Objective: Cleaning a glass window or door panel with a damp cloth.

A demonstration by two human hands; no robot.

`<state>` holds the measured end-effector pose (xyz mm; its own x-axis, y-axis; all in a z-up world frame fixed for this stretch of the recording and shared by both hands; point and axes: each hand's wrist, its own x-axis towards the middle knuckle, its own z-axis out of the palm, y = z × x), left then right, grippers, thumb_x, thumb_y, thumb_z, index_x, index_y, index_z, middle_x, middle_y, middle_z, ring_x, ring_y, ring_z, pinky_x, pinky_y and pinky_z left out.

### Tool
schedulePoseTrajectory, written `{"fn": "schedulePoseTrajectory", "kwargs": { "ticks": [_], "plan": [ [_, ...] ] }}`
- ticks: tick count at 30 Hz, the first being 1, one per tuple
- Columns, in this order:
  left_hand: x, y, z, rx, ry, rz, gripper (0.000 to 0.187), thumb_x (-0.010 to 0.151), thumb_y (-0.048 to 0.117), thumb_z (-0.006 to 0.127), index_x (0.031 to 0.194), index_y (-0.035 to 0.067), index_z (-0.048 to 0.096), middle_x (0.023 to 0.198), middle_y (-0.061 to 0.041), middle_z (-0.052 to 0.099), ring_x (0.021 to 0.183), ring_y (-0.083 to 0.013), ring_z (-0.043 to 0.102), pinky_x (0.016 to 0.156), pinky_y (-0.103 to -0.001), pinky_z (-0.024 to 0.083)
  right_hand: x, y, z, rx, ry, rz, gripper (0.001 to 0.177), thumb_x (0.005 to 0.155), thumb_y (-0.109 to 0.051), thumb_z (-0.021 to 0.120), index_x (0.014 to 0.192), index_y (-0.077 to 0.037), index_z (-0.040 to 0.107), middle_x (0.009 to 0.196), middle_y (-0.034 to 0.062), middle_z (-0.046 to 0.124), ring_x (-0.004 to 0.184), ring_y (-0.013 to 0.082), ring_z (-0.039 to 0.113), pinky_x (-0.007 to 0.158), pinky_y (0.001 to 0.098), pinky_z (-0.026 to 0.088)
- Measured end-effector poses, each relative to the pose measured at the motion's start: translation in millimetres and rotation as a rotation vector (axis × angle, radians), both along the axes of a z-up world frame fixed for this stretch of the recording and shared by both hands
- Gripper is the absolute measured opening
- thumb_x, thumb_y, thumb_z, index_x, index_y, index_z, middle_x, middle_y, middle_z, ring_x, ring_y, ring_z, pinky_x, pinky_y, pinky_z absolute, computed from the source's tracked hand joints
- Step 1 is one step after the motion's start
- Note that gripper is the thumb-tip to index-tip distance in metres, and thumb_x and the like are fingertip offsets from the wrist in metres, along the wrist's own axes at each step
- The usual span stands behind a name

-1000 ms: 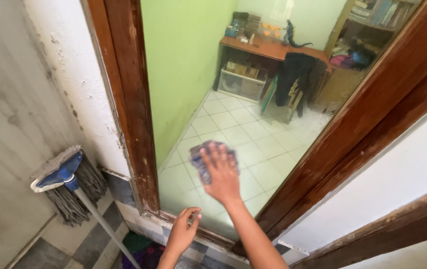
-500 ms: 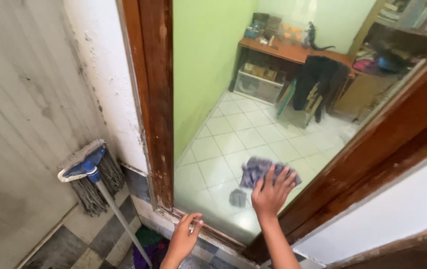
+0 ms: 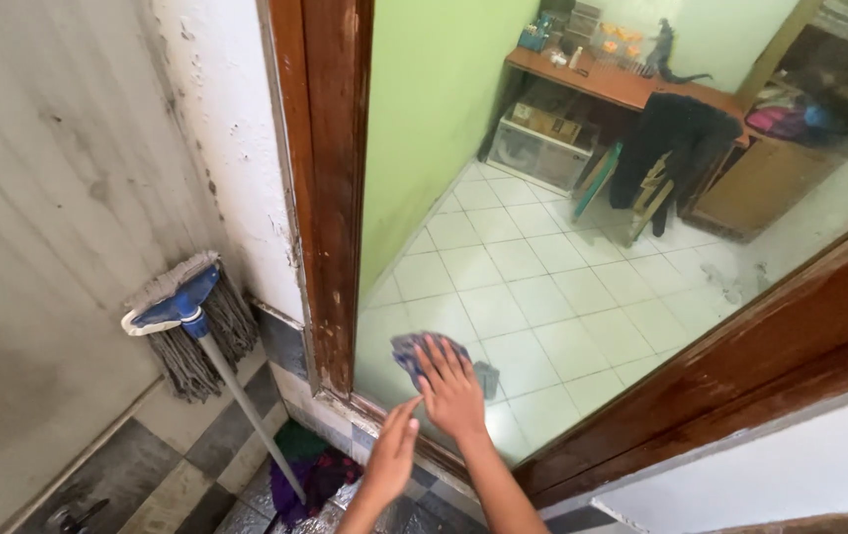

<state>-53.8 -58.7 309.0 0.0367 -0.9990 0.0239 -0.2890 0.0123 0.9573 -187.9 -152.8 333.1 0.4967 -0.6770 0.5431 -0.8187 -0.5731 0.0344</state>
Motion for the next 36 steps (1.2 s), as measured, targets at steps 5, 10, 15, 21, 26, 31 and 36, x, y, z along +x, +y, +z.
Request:
{"fn": "schedulePoseTrajectory", "kwargs": {
  "ticks": [5, 10, 15, 21, 26, 31, 36],
  "plan": [
    [-60.8, -41.1, -42.7, -0.245, 0.319, -0.097, 0.061, 0.109, 0.037, 0.032, 0.162, 0.007, 0.024, 0.172, -0.014, 0.019, 0.159, -0.0289, 0.014, 0.125, -0.040, 0.013, -42.1, 18.6, 22.6, 0.137, -0.031, -0.003, 0.056, 0.100, -0.028, 0.051, 0.154, -0.016, 0.044, 0.163, 0.0098, 0.038, 0.150, 0.0297, 0.035, 0.118, 0.0483, 0.030],
    [-89.8, -67.3, -67.3, -0.386, 0.198, 0.030, 0.062, 0.110, 0.036, 0.030, 0.162, 0.002, 0.022, 0.171, -0.024, 0.016, 0.159, -0.0397, 0.012, 0.126, -0.045, 0.011, -61.5, 32.5, 75.0, 0.240, -0.041, 0.144, 0.053, 0.097, -0.018, 0.055, 0.150, -0.010, 0.050, 0.160, 0.0133, 0.044, 0.147, 0.0329, 0.041, 0.117, 0.0471, 0.035],
    [-73.4, -92.5, -45.7, -0.540, -0.433, 0.022, 0.047, 0.101, 0.041, 0.055, 0.128, 0.004, 0.066, 0.154, -0.038, 0.028, 0.150, -0.0573, 0.015, 0.122, -0.061, 0.013, -73.9, 22.6, 118.8, -0.149, -0.180, 0.166, 0.049, 0.086, -0.002, 0.060, 0.134, -0.009, 0.063, 0.146, 0.0170, 0.057, 0.140, 0.0361, 0.052, 0.107, 0.0456, 0.050],
    [-31.5, -188.1, -3.4, -0.904, -0.626, 0.159, 0.045, 0.097, 0.050, 0.060, 0.117, 0.012, 0.074, 0.149, -0.031, 0.040, 0.142, -0.0532, 0.030, 0.119, -0.067, 0.017, -94.0, -24.9, 76.9, -0.519, 0.036, 0.010, 0.049, 0.091, -0.007, 0.057, 0.140, -0.009, 0.065, 0.150, 0.0114, 0.058, 0.142, 0.0326, 0.052, 0.119, 0.0449, 0.036],
    [16.0, -196.7, 1.8, -0.895, -0.525, 0.349, 0.047, 0.098, 0.050, 0.058, 0.121, 0.010, 0.069, 0.150, -0.036, 0.035, 0.145, -0.0560, 0.027, 0.120, -0.065, 0.019, -96.4, -33.4, 58.5, -0.681, 0.238, -0.152, 0.054, 0.092, -0.020, 0.054, 0.144, -0.016, 0.066, 0.152, 0.0021, 0.058, 0.145, 0.0275, 0.047, 0.127, 0.0476, 0.012],
    [2.1, -180.2, -75.7, -0.576, -0.305, 0.447, 0.063, 0.106, 0.044, 0.053, 0.146, -0.004, 0.050, 0.156, -0.041, 0.029, 0.148, -0.0623, 0.020, 0.122, -0.064, 0.020, -94.9, -34.9, 57.8, -0.716, 0.283, -0.206, 0.055, 0.093, -0.025, 0.054, 0.147, -0.022, 0.065, 0.155, -0.0011, 0.055, 0.150, 0.0271, 0.039, 0.130, 0.0492, 0.005],
    [-39.6, -143.7, -49.5, -0.611, -0.297, 0.301, 0.045, 0.104, 0.028, 0.051, 0.139, 0.004, 0.066, 0.154, -0.056, 0.012, 0.144, -0.0664, 0.014, 0.118, -0.063, 0.020, -96.5, -37.9, 53.0, -0.710, 0.295, -0.220, 0.053, 0.098, -0.028, 0.054, 0.151, -0.025, 0.061, 0.159, -0.0016, 0.051, 0.155, 0.0276, 0.031, 0.130, 0.0489, 0.005]
  ]
}}
